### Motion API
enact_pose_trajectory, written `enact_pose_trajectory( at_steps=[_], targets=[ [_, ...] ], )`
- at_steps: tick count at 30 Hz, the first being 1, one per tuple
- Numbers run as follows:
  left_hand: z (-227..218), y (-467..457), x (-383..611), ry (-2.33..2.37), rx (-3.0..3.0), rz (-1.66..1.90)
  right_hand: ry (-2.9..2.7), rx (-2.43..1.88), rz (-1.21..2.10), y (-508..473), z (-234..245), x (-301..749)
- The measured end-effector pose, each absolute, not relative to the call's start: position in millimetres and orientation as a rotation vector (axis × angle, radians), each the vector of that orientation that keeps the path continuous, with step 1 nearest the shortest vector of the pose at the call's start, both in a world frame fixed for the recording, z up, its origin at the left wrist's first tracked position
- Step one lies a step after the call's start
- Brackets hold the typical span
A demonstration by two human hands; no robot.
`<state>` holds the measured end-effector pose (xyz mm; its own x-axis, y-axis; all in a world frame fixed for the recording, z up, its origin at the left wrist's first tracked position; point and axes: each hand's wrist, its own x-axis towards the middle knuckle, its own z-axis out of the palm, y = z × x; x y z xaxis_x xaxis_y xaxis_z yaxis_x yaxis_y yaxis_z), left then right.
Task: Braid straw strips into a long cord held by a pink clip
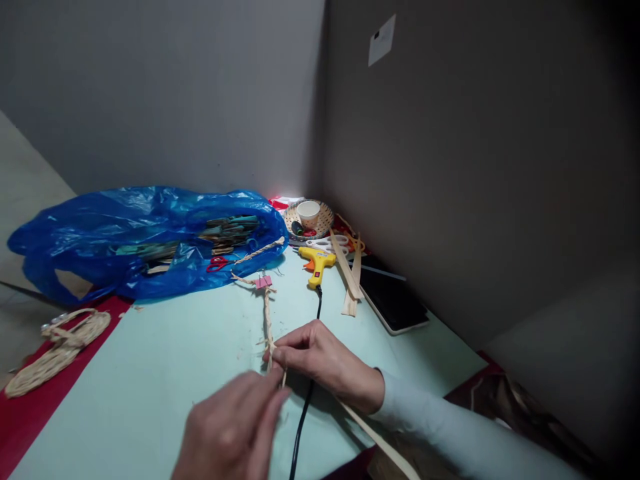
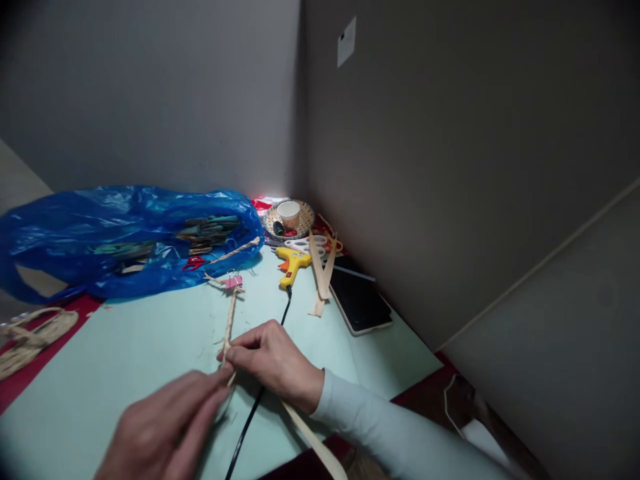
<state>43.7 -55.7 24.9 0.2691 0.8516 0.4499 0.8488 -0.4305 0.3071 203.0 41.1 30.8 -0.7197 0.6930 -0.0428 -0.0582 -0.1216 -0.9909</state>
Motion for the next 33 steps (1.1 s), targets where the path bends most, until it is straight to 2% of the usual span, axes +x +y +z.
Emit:
enact_pose_trajectory(
  at_steps=[3, 6, 9, 16, 21, 28, 33],
  targets=[
    [49, -41, 38, 1.853, 1.765, 0.948, -1.662, -0.717, 1.876, 40, 32, 203],
    [55, -25, 40, 1.443, 1.179, 0.893, -1.645, -0.608, 1.943, 41, 30, 203],
    [47, -16, 46, 1.178, 0.924, 0.870, -1.715, -0.549, 1.940, 42, 28, 205],
    [38, -16, 41, 1.351, 1.061, 0.808, -2.269, -0.831, 1.162, 36, 36, 211],
    [39, -17, 41, 1.617, 1.330, 0.771, -2.369, -0.959, 0.861, 29, 36, 218],
    [27, -21, 52, 1.602, 1.020, 0.810, -2.480, -0.948, 0.359, 7, 29, 215],
    [30, -24, 51, 1.517, 1.033, 0.875, -2.420, -0.698, -0.063, -2, 24, 206]
  ],
)
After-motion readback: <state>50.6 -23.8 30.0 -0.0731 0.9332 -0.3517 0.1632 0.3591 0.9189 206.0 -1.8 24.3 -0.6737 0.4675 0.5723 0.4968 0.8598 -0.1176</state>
